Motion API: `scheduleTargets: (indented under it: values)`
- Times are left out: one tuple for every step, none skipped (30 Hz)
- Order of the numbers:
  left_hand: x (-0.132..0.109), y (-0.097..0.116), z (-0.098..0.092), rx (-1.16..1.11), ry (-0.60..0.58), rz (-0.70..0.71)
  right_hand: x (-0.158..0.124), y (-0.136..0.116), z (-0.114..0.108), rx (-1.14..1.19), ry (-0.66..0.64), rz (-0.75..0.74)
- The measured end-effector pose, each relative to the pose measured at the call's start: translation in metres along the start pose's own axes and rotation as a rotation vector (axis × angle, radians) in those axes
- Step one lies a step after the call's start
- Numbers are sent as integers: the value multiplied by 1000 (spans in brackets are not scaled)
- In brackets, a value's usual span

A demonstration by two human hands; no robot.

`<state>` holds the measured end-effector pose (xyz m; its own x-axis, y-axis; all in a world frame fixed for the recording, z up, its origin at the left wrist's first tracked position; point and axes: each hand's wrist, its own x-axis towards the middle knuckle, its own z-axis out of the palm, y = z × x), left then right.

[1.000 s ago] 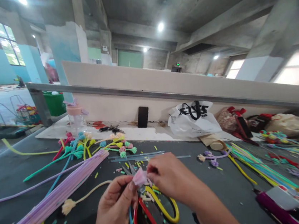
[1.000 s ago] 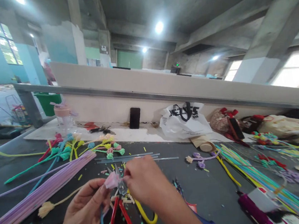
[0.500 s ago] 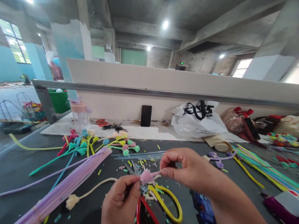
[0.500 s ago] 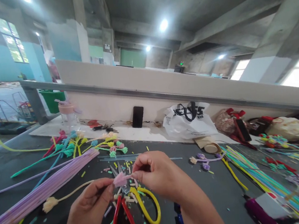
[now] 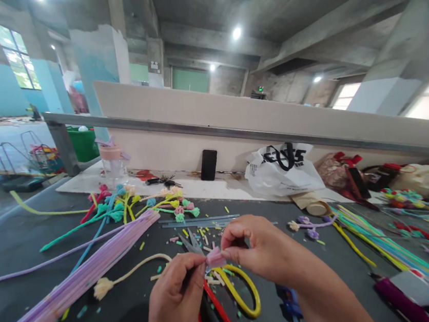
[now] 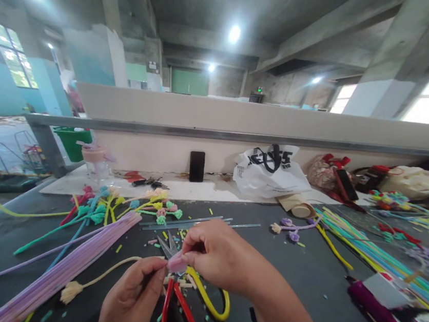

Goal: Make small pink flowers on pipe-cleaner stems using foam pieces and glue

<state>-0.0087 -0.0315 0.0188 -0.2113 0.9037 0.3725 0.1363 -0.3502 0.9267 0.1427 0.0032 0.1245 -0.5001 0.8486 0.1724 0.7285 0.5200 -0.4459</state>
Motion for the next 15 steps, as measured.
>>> scheduleTargets:
  values:
    - [0,0,0,-6,-4,-23,0,0,0,-1,-6,-3]
    - [0,-1,0,-12,-13,-49,0,1,0,-1,-15,-4]
    - [1,-2,0,-19,-22,-78,1,1,0,-3,-24,-5]
    - [1,-3,0,-27,-33,-110,1,2,0,-8,-32,-6]
    - [1,-5,0,-38,-43,-142,2,2,0,-13,-39,-9]
    - [2,-6,0,-53,-53,-175,2,3,0,-16,-42,-10]
    - [2,-6,0,-71,-60,-208,3,3,1,-16,-44,-9]
    - [2,-6,0,-93,-69,-241,3,3,1,-13,-47,-4]
    - [2,-6,0,-118,-72,-273,4,4,1,-7,-47,1]
    - [2,-4,0,-144,-79,-305,4,4,0,-1,-49,7]
    - [2,-3,0,-172,-79,-334,4,4,0,2,-51,10]
    - [2,-1,0,-201,-78,-362,4,5,-1,3,-51,11]
    - [2,1,1,-234,-80,-385,4,5,-2,6,-47,13]
    - [2,2,1,-269,-82,-405,3,5,-3,11,-43,17]
    - [2,3,1,-305,-88,-420,3,6,-4,18,-38,23]
